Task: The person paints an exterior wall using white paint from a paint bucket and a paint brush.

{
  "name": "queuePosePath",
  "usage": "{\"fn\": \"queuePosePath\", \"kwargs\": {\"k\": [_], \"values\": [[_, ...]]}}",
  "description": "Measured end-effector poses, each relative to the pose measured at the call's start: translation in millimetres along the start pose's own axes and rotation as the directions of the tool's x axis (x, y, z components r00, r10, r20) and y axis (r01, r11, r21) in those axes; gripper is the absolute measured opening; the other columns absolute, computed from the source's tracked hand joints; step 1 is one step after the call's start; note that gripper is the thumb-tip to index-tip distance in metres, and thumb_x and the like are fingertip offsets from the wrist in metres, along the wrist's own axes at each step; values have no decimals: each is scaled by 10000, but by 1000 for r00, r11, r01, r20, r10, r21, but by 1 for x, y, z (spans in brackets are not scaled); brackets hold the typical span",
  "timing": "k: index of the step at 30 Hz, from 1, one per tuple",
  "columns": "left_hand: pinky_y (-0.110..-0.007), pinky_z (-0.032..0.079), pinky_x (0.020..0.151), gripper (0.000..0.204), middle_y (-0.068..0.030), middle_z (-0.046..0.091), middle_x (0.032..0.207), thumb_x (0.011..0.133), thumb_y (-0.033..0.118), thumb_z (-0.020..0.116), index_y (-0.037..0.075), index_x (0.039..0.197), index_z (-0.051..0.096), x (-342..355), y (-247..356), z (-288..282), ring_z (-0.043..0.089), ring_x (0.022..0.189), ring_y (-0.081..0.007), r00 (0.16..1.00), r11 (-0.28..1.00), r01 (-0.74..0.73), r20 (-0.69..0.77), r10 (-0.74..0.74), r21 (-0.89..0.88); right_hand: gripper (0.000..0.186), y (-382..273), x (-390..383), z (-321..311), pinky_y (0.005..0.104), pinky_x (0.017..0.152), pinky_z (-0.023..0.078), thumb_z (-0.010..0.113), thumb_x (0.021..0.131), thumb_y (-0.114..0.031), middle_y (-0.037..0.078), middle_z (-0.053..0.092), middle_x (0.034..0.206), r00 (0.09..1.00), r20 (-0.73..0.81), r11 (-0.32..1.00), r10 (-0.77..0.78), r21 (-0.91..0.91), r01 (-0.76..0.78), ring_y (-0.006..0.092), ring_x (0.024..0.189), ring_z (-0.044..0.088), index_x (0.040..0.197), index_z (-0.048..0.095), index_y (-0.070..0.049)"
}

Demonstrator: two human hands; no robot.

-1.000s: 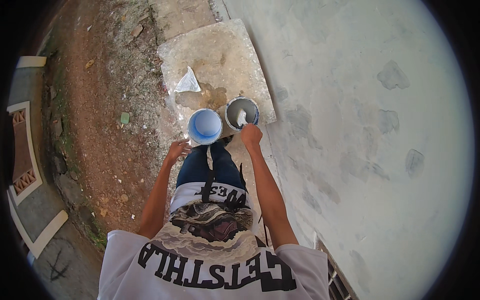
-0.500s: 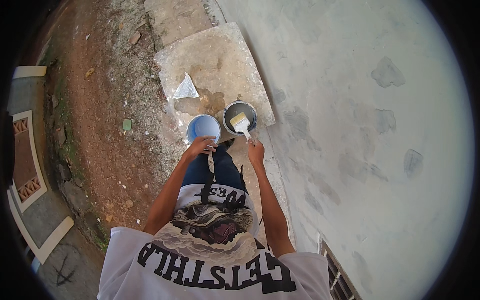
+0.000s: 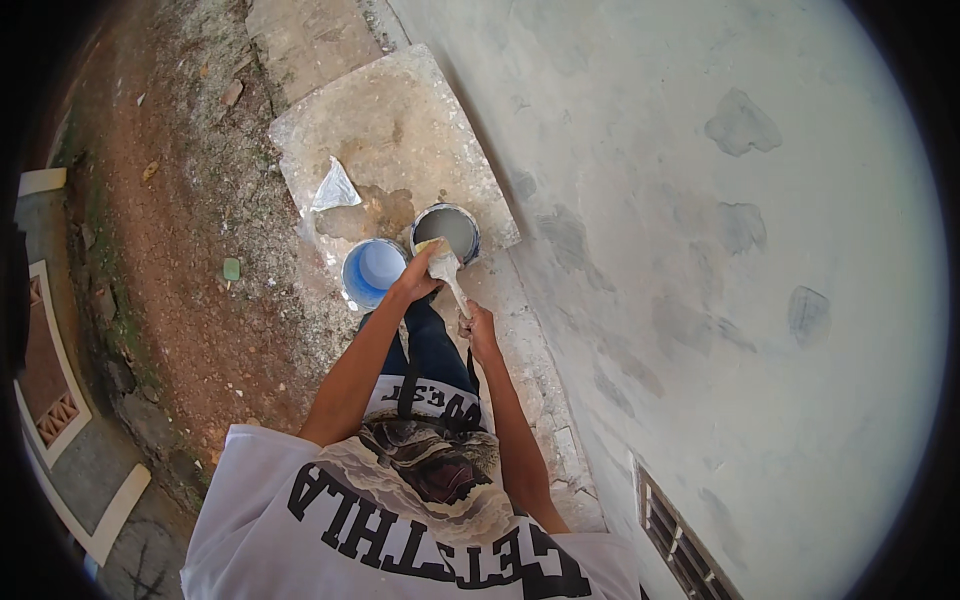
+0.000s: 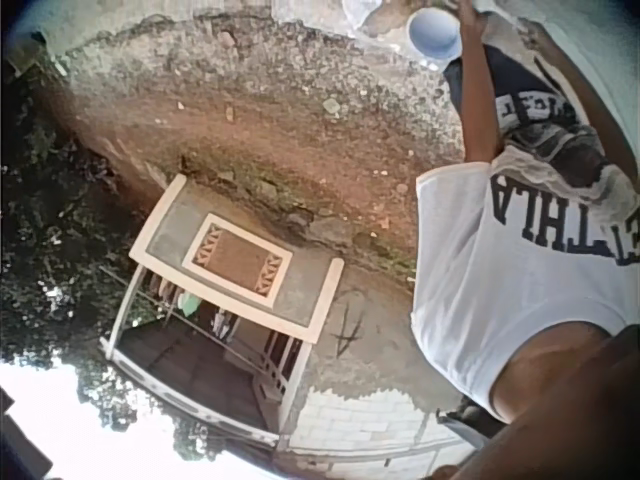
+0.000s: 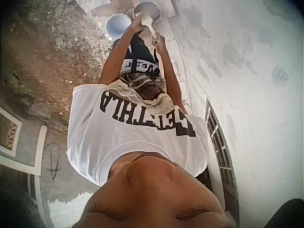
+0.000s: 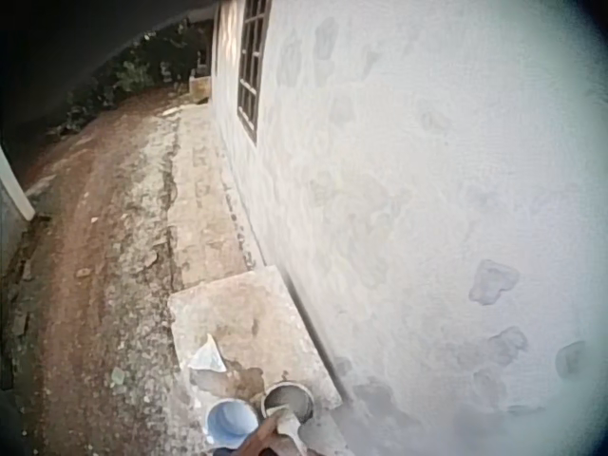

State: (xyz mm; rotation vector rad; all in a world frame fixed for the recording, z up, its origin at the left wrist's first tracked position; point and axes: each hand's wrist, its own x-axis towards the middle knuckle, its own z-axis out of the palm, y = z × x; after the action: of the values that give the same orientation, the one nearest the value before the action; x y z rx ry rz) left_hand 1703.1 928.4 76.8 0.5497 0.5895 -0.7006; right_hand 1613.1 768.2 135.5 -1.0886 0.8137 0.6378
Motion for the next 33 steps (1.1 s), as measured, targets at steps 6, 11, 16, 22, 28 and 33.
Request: {"fn": "queuePosePath", "kwargs": {"k": [6,11,16,22,28,33], "values": [[-433,517,860,467,-194,581,1170,905,398,549,5,1153,500,21,3,-2,611,1024,-298,995,971,88,61,-76,-221,261,-4,-5,3,245,507,309,476,940,-355,-36,354,530,993,78,992,87,80,-93,94,381,263,852,489,-110],[-420,521,841,381,-142,626,966,894,366,596,19,1037,533,34,-6,-4,633,911,-273,998,976,63,-17,-68,-208,267,-1,-6,-6,248,487,304,486,937,-356,-39,357,532,995,22,994,93,58,-94,90,387,274,839,489,-107],[-389,526,744,273,-49,498,630,897,303,628,71,803,518,49,-16,-13,543,606,-209,986,967,42,-145,-81,-252,277,-3,-2,-6,243,442,280,495,935,-347,-46,351,541,995,-48,996,82,-32,-84,78,403,278,815,490,-98],[-365,486,646,313,-40,432,595,911,297,607,85,720,479,62,-19,-18,493,560,-192,989,970,12,-140,-48,-244,269,-4,4,-8,232,421,260,490,940,-338,-52,344,544,995,-73,996,73,-56,-77,71,414,274,814,501,-101],[-370,456,637,442,-24,381,543,966,380,478,112,619,424,65,-19,-4,476,582,-206,991,979,-22,-131,-5,-202,264,-6,7,-13,226,413,246,486,943,-337,-55,336,542,994,-77,996,76,-47,-80,68,419,276,806,495,-111],[-373,459,645,418,-29,374,551,985,382,427,103,673,442,67,-14,-14,470,583,-201,997,966,-35,-74,17,-257,274,-3,14,-9,224,417,252,504,941,-331,-52,366,551,995,-93,994,37,-101,-46,65,428,297,804,530,-95]]}}
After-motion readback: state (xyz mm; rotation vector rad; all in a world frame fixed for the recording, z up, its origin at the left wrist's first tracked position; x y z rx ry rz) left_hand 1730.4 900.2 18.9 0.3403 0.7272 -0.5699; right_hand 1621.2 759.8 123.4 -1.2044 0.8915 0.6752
